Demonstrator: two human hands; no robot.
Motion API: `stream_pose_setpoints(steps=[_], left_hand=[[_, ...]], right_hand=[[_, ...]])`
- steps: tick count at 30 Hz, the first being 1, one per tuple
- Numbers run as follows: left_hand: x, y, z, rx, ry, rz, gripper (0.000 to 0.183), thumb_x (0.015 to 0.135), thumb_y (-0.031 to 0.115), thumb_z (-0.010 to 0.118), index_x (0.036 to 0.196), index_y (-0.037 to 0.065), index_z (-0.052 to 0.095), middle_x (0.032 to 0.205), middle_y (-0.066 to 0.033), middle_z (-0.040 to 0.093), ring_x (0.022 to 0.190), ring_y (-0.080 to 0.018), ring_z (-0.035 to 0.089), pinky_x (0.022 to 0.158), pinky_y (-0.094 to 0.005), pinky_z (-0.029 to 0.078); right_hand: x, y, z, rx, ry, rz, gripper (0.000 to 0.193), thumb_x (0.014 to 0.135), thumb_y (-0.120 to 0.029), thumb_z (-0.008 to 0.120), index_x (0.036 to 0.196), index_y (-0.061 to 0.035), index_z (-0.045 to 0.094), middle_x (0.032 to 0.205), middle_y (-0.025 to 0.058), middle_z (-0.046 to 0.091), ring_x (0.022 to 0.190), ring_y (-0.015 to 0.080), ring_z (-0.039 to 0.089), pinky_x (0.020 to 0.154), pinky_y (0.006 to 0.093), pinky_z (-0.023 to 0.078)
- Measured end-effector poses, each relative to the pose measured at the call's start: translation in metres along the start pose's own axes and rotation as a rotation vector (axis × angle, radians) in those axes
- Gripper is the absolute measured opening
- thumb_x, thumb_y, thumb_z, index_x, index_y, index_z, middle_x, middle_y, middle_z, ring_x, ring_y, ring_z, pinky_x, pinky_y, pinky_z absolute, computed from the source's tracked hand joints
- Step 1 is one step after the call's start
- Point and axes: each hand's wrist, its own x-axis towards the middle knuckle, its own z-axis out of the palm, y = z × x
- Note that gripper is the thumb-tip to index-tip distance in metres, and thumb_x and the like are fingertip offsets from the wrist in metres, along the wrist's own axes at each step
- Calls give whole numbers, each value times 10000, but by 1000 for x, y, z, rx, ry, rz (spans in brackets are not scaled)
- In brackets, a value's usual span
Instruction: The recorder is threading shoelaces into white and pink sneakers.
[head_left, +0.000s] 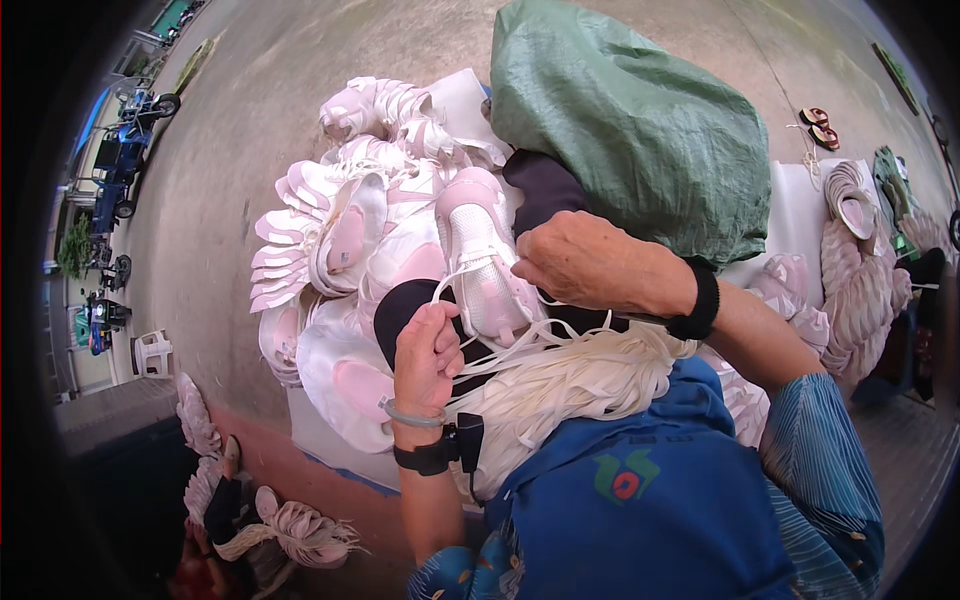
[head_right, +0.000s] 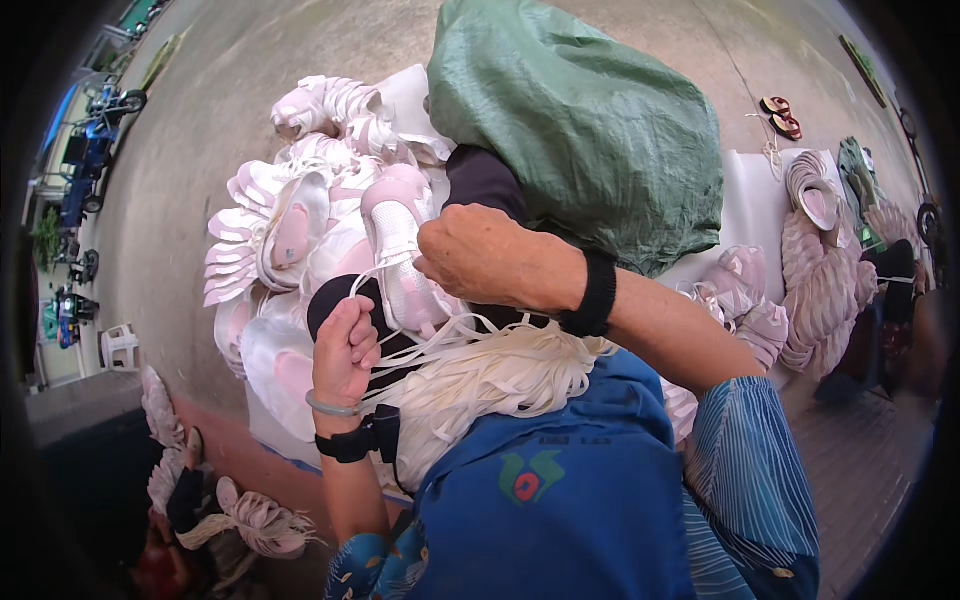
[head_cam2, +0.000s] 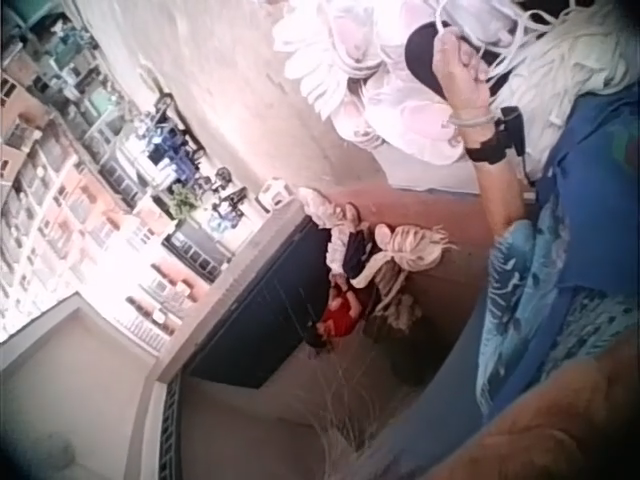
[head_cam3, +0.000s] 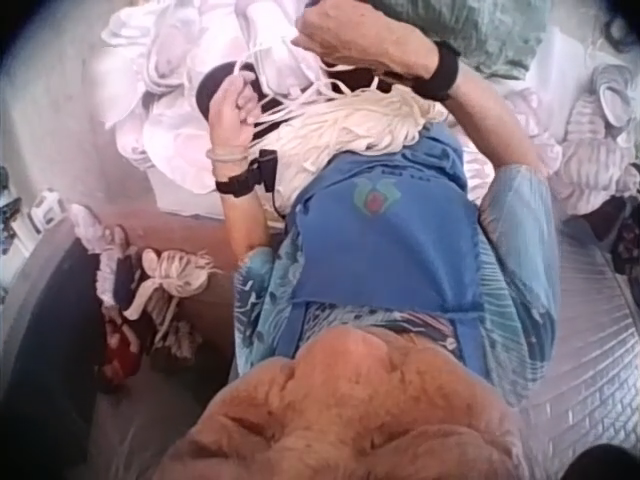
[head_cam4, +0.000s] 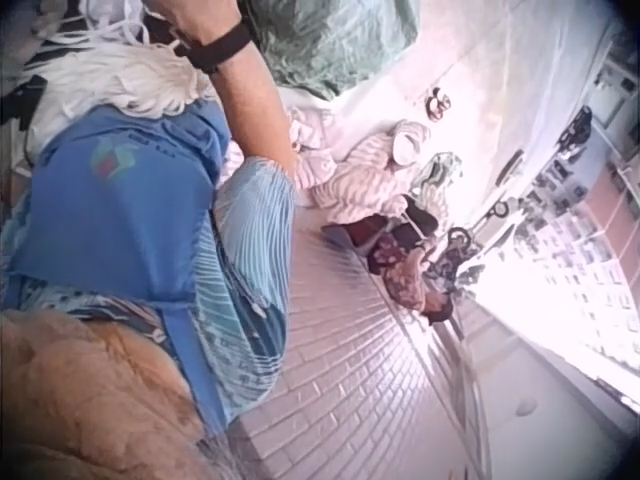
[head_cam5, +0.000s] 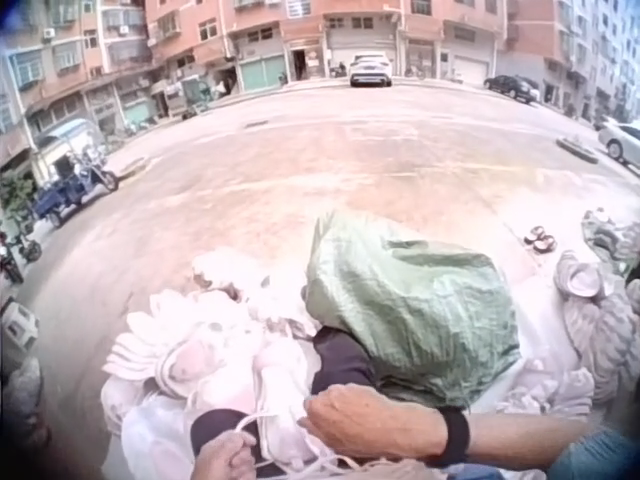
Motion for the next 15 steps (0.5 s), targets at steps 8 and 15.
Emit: stream_pose_setpoints(steps=[8,15], left_hand=[[19,-17,4,1242,163,272,376,898,220,537,1159,-31,438,971,-328,610,957,-485,577,817,-519,450],[24,-16,4,1317,166,226,333,915,213,505,1150,-15,447,983,-317,610,965,-497,562,825,-514,446]], right_hand=[[12,-2,72,-58,-40,142,321,825,-246,626,861,71,598,724,219,640,700,338,676,593,402,546],[10,27,80,-150,73,191,173,801,-121,568,808,52,575,677,225,635,632,358,666,560,416,540]])
